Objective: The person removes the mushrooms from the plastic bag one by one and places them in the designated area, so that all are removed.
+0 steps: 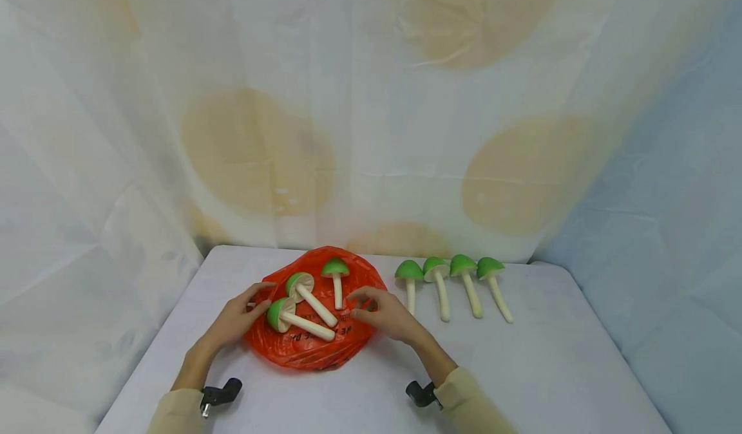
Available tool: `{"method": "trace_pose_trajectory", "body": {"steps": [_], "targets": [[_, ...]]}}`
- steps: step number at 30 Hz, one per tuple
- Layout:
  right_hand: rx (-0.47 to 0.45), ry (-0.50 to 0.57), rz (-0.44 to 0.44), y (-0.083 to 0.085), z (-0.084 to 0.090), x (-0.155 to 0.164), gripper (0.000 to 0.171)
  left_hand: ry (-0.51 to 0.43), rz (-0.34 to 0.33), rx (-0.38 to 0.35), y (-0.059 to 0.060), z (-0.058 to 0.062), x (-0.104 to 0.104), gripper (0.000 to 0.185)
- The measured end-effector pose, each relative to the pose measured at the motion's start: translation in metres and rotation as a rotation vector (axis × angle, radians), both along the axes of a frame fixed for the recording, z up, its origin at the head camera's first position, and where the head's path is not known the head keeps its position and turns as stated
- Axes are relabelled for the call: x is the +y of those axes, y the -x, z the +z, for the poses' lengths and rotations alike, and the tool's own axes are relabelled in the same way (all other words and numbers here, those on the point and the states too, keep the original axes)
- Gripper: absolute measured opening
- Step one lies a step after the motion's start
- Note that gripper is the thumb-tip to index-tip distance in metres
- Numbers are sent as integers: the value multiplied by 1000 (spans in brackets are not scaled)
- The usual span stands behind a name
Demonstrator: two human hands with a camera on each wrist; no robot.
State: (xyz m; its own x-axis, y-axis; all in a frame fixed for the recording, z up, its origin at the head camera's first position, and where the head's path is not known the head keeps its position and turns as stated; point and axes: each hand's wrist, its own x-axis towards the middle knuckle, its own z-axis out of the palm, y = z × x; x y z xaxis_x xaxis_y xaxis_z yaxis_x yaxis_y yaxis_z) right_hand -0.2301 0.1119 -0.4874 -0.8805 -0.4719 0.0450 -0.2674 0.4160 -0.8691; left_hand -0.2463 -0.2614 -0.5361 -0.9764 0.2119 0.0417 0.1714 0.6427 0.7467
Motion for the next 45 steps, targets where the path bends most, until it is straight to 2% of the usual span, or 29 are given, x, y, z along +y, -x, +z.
{"method": "trace_pose_trajectory", "body": {"steps": [5,12,20,28,36,42,45], "targets": [[-8,-21,39,-2,-6,-15,31,3,2,-5,-1,0,0,46],[-52,-80,38,-4,-12,-37,26,7,-1,-5,-2,4,0,44],[-85,-68,87,-7,-19,-50,27,10,1,-12,-1,1,-1,44],[-73,-116,82,-4,-25,-54,29,8,2,-10,-2,2,-1,43],[-49,-164,67,-6,-22,-57,32,22,-11,25,-1,2,-2,42],[-64,-198,48,-7,-22,-63,31,17,0,5,-1,3,-4,41],[-40,-233,45,-7,-23,-67,31,21,-2,3,-1,4,-5,42]]}}
